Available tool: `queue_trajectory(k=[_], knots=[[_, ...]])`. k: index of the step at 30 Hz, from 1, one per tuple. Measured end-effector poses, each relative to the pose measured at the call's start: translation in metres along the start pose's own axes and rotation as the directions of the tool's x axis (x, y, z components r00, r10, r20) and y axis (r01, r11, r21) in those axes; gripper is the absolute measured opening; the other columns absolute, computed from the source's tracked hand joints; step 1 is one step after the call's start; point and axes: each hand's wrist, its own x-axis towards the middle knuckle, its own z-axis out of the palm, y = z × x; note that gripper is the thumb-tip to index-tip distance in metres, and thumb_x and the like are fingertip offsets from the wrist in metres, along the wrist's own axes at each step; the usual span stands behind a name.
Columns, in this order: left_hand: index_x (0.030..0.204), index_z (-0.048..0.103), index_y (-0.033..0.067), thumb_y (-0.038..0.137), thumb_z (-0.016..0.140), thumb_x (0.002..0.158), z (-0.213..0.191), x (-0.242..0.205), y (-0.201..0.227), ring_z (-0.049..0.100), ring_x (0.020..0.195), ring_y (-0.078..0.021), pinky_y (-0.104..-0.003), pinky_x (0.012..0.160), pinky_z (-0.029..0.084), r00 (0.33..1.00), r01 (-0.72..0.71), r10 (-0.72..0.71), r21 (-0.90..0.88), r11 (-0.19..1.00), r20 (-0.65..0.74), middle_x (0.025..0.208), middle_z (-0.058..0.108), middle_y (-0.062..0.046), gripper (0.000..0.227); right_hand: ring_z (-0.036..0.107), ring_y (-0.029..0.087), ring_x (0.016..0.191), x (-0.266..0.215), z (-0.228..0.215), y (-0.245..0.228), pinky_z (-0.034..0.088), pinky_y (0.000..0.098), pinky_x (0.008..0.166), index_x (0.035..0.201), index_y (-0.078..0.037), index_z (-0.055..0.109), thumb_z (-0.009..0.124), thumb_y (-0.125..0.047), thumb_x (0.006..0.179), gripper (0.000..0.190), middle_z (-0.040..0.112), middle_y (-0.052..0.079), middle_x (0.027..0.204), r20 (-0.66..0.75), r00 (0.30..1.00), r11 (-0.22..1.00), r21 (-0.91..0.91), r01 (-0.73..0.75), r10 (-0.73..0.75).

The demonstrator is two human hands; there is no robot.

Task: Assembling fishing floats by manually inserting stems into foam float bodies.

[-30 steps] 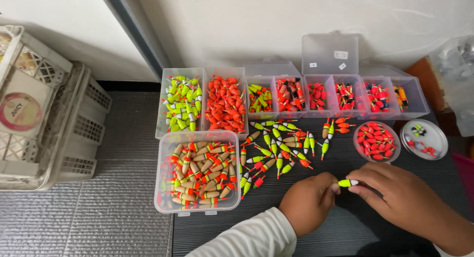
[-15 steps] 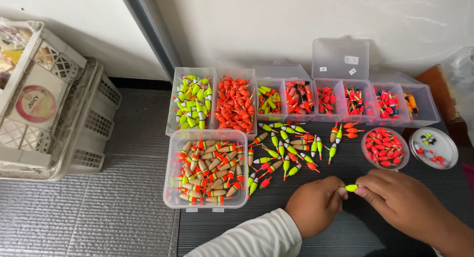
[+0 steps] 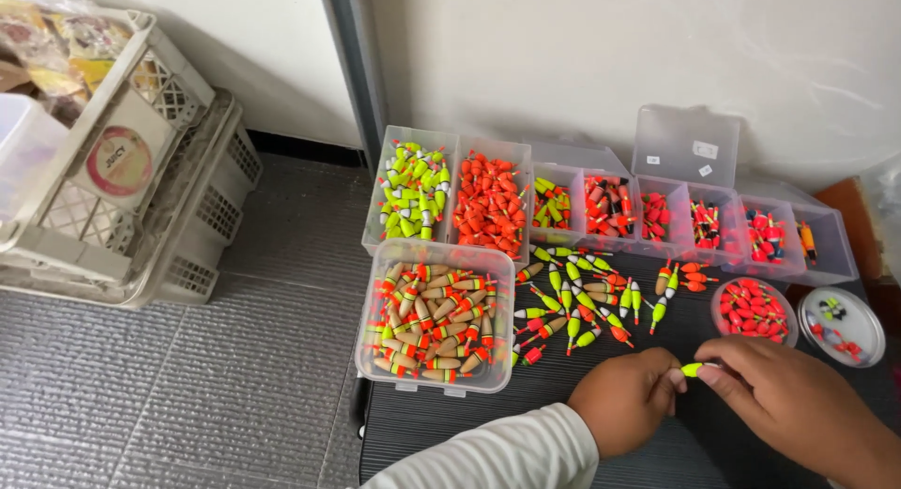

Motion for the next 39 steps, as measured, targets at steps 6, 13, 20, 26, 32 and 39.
queue_trajectory(k=[6,13,20,26,32,39], knots=[[0.098,0.056,0.0174,0.023,0.043,0.116,0.001,0.004,-0.001,0.052,0.055,-0.0109,-0.03,0.066,0.047,0.988,0.069,-0.111,-0.33,0.941,-0.108,0.075,0.059,0.003,0.023,0.068,0.002,0.095,0.034,-0.027,0.012,0.049,0.0257,0.092,0.1,-0.04,0.068,0.042,-0.058,0.093,0.032,0.075,-0.021,0.091,0.124,0.959,0.944,-0.185,0.273,-0.253],[0.1,0.059,0.022,0.032,0.044,0.114,-0.006,0.008,0.0,0.055,0.071,-0.0133,-0.033,0.071,0.043,0.919,-0.098,0.003,-0.222,0.97,-0.394,0.078,0.058,0.007,0.023,0.067,0.002,0.082,0.075,-0.098,-0.069,0.049,0.0234,0.079,0.087,-0.04,0.062,0.036,-0.058,0.097,0.033,0.07,-0.022,0.083,0.368,0.924,0.911,-0.336,0.238,-0.106],[0.139,0.046,0.0126,0.028,0.053,0.101,-0.016,0.009,0.014,0.058,0.073,-0.0133,-0.032,0.073,0.048,0.873,-0.096,-0.105,-0.38,0.92,-0.476,0.088,0.06,0.002,0.041,0.063,0.015,0.078,0.106,-0.163,-0.19,0.045,0.0361,0.072,0.079,-0.021,0.057,0.04,-0.041,0.098,0.032,0.068,-0.006,0.08,0.167,0.959,0.915,-0.299,0.271,-0.23],[0.119,0.061,0.0187,0.029,0.052,0.099,-0.016,0.003,0.016,0.065,0.085,-0.0294,-0.043,0.075,0.048,0.981,0.054,-0.042,0.057,0.997,-0.191,0.089,0.065,-0.003,0.024,0.062,0.03,0.093,0.136,-0.137,-0.217,0.044,0.0481,0.076,0.099,-0.015,0.06,0.047,-0.028,0.095,0.019,0.068,0.004,0.102,-0.18,0.877,0.892,-0.175,0.417,-0.446],[0.109,0.061,0.0147,0.024,0.052,0.097,-0.01,0.004,0.007,0.067,0.09,-0.0369,-0.05,0.073,0.049,0.976,-0.048,0.084,0.176,0.983,-0.203,0.095,0.069,-0.01,0.018,0.061,0.021,0.082,0.113,-0.107,-0.203,0.044,0.0415,0.066,0.098,-0.032,0.058,0.048,-0.04,0.093,0.013,0.067,-0.003,0.086,0.229,0.971,0.923,-0.355,0.152,-0.072],[0.093,0.059,0.0013,0.025,0.05,0.093,-0.006,0.009,0.002,0.061,0.077,-0.0487,-0.058,0.062,0.044,0.983,0.016,0.036,0.277,0.961,-0.182,0.086,0.066,-0.025,0.025,0.071,0.017,0.081,0.14,-0.036,-0.169,0.045,0.0408,0.06,0.102,-0.038,0.071,0.068,-0.043,0.087,0.016,0.074,-0.013,0.083,0.032,0.98,0.98,-0.031,0.198,-0.197]])
